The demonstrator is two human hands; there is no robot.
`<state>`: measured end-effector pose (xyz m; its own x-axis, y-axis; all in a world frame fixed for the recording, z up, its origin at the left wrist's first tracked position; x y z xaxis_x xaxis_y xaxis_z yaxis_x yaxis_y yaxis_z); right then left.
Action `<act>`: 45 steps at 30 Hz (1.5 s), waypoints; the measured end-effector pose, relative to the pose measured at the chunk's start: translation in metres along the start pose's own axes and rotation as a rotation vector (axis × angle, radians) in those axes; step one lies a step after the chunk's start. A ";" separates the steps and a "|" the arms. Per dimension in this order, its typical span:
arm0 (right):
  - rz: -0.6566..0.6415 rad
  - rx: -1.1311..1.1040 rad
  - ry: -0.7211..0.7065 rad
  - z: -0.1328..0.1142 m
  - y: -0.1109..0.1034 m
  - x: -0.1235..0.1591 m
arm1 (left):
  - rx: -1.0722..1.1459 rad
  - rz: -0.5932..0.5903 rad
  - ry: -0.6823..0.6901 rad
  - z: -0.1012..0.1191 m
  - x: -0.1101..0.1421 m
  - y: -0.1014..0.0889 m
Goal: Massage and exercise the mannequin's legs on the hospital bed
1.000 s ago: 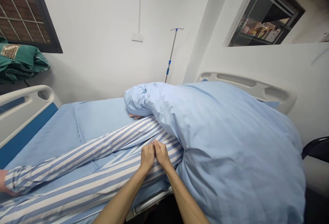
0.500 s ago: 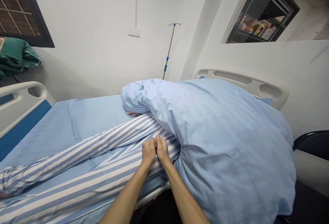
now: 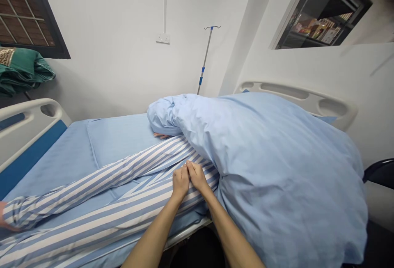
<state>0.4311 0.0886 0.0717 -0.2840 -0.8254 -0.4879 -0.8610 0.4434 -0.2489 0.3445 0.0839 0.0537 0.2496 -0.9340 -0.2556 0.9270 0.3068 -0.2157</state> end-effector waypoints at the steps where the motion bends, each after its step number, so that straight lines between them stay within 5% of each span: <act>1: 0.014 -0.002 0.010 0.005 0.001 0.003 | 0.008 -0.002 -0.002 0.000 0.000 0.000; 6: 0.058 -0.025 0.008 0.012 0.001 0.007 | 0.069 0.010 -0.051 0.006 -0.003 0.003; 13: 0.178 -0.121 0.145 0.019 -0.008 0.000 | 0.275 0.020 -0.032 0.048 -0.013 0.022; 25: 0.249 -0.097 0.165 0.029 -0.008 -0.002 | 0.176 -0.113 0.001 0.002 -0.011 0.027; 33: 0.030 0.459 -0.208 -0.004 -0.028 -0.023 | 0.045 -0.090 0.084 0.004 -0.010 0.029; 40: 0.210 0.470 -0.044 0.034 -0.024 -0.012 | -0.020 -0.093 0.080 0.009 -0.006 0.028; 45: 0.173 0.510 -0.030 0.039 -0.022 -0.008 | -0.021 -0.149 0.056 0.006 -0.005 0.020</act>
Point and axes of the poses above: each hand's wrist, its own x-axis away from the middle knuckle, its own y-axis out of the palm, z = x × y, the point moved 2 cm from there along -x, towards the middle knuckle, and after that the axes turned 15 degrees about z, right-handed, at the moved point
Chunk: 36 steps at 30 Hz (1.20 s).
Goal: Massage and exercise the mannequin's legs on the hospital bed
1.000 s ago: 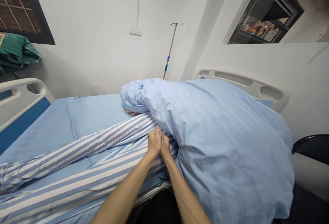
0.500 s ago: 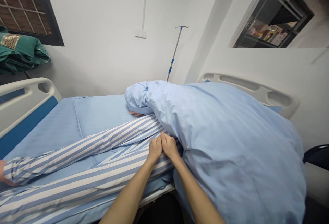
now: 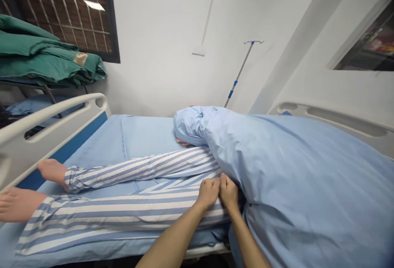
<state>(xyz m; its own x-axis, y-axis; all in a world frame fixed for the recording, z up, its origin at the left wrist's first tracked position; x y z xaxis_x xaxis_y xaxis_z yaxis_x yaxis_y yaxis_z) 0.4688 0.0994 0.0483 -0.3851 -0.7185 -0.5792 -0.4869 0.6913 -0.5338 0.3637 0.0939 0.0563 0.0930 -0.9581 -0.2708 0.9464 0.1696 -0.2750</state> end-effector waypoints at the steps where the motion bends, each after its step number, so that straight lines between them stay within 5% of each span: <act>1: -0.007 -0.006 0.013 0.000 -0.001 -0.001 | -0.013 -0.003 0.000 -0.003 0.000 -0.007; 5: -0.045 -0.020 0.046 0.000 -0.002 -0.002 | -0.112 0.031 -0.005 -0.032 0.000 -0.068; 13: -0.122 0.077 0.035 0.001 0.002 -0.004 | -0.456 0.304 -0.126 -0.102 -0.009 -0.293; 17: -0.204 0.214 -0.048 -0.005 0.003 -0.004 | -0.611 0.357 -0.195 -0.121 0.007 -0.369; 20: -0.269 0.336 -0.101 -0.007 0.004 -0.003 | -0.694 0.339 -0.235 -0.132 0.028 -0.388; 25: -0.352 0.484 -0.171 -0.010 0.008 -0.001 | -0.937 0.231 -0.190 -0.138 0.051 -0.388; 36: -0.492 0.578 -0.210 -0.037 0.012 0.002 | -1.029 0.275 -0.220 -0.130 0.058 -0.391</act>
<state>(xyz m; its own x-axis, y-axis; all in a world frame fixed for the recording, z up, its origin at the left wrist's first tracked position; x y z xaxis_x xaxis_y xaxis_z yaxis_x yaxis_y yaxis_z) 0.4336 0.1034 0.0636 -0.0469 -0.9626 -0.2669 -0.0560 0.2693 -0.9614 -0.0411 0.0023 0.0282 0.4121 -0.8610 -0.2981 0.1817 0.3983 -0.8991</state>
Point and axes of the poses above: each hand's wrist, its own x-axis away from the middle knuckle, its own y-axis out of the palm, z = x × y, the point moved 2 cm from there along -x, towards the middle knuckle, and after that the axes turned 15 degrees about z, right-handed, at the moved point
